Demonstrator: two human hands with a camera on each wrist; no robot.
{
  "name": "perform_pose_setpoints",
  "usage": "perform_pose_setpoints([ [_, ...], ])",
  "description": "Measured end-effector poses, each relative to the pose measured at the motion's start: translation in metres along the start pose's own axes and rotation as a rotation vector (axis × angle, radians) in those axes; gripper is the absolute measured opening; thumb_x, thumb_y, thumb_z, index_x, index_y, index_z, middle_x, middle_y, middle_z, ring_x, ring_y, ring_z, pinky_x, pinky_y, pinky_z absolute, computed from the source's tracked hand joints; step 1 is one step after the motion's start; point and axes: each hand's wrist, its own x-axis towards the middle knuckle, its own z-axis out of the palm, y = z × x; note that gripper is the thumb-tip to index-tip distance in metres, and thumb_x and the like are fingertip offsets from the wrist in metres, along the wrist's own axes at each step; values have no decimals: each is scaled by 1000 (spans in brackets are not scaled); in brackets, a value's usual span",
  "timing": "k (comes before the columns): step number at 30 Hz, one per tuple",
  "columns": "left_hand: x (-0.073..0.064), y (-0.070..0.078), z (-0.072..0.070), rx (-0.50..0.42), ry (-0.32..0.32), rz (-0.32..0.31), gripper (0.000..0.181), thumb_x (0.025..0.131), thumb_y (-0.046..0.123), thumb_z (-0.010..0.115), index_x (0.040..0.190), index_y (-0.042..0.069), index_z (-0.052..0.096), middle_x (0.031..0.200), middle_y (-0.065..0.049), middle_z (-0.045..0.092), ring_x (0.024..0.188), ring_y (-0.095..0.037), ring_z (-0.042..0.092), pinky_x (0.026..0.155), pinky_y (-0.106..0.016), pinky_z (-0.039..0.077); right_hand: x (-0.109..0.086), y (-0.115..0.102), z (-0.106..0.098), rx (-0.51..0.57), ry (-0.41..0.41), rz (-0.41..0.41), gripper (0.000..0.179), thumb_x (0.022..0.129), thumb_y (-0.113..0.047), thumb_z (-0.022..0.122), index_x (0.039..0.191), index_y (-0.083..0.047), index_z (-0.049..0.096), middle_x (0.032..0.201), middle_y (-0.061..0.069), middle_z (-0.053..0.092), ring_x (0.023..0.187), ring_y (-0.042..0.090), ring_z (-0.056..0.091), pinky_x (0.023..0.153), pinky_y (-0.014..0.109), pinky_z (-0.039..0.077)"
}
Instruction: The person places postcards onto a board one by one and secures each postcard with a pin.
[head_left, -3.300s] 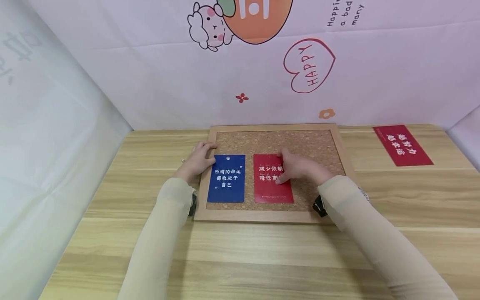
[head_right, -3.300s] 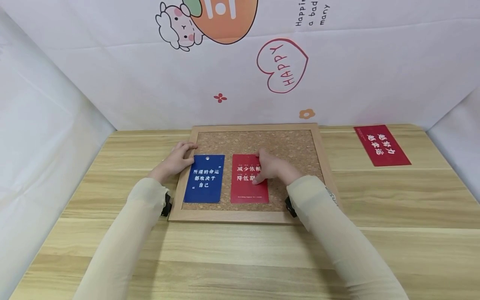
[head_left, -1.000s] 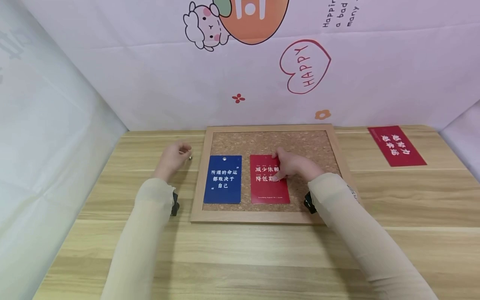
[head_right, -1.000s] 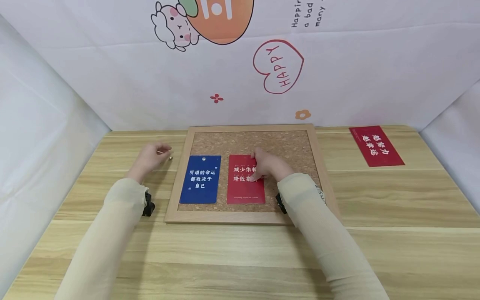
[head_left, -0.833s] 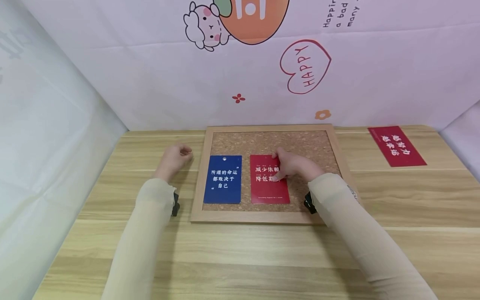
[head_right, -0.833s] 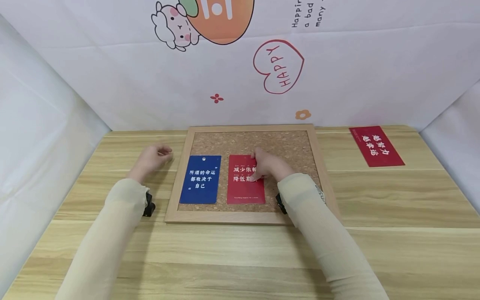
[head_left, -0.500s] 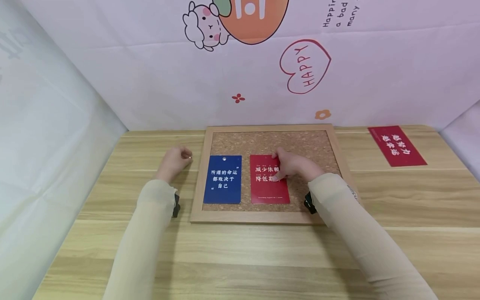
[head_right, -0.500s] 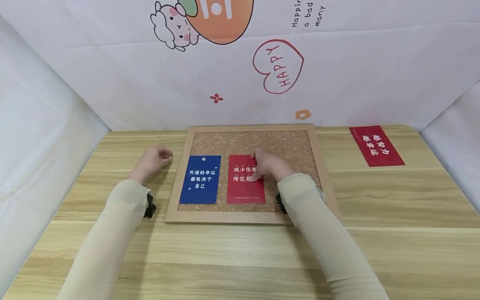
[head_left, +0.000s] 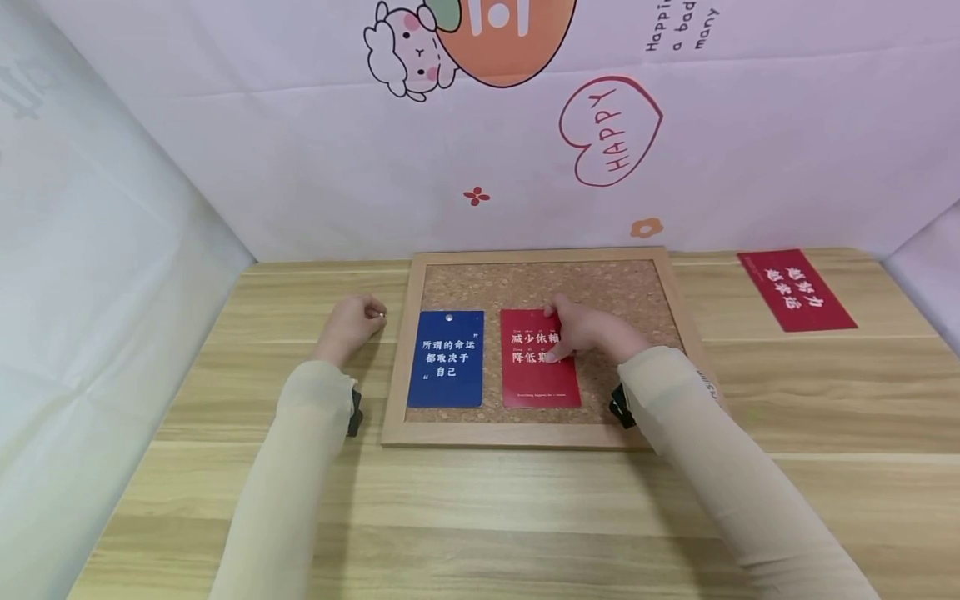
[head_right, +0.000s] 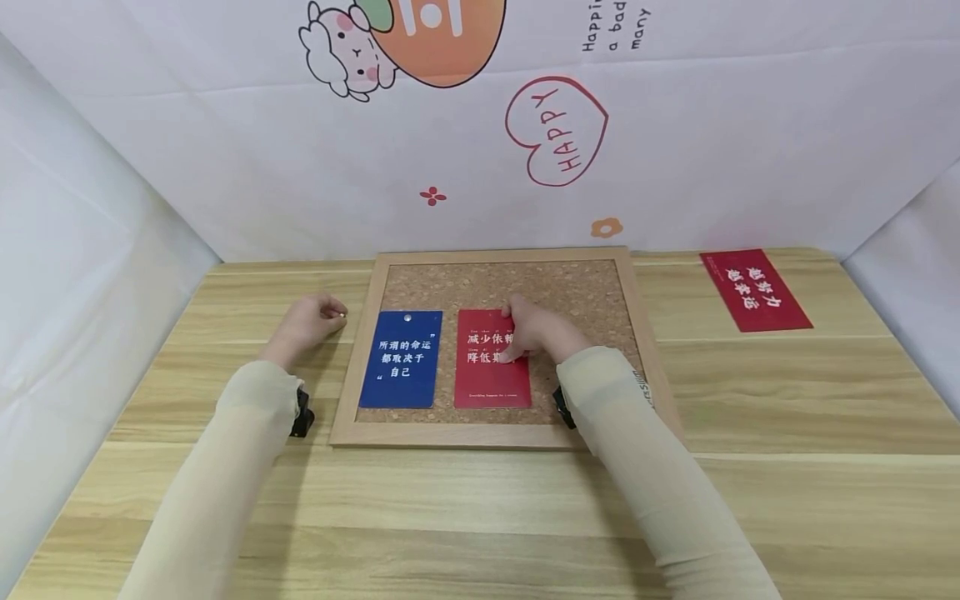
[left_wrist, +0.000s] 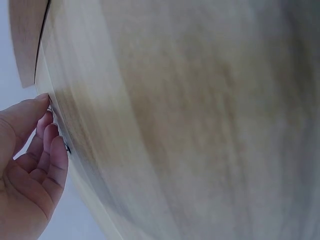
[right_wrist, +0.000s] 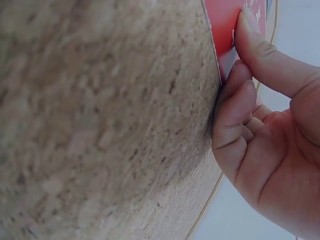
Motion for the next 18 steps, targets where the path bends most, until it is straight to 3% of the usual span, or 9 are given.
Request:
perform_pose_setpoints([
  [7,0,-1,1,-9,1,-16,24,96,8,51,114,-5,61,114,-24,63,105,-34,59,94,-45,49,-1,-1,0,-1,3,-3,65,87,-11,69,136,0,29,138,24,38,100,26,47,77,29,47],
  [18,1,4,4,-10,-7,-11,25,98,12,50,115,-3,61,119,-23,63,112,-36,58,101,-47,46,-1,0,1,15,7,-1,65,86,-12,70,135,-2,29,136,23,39,104,28,46,80,31,47],
])
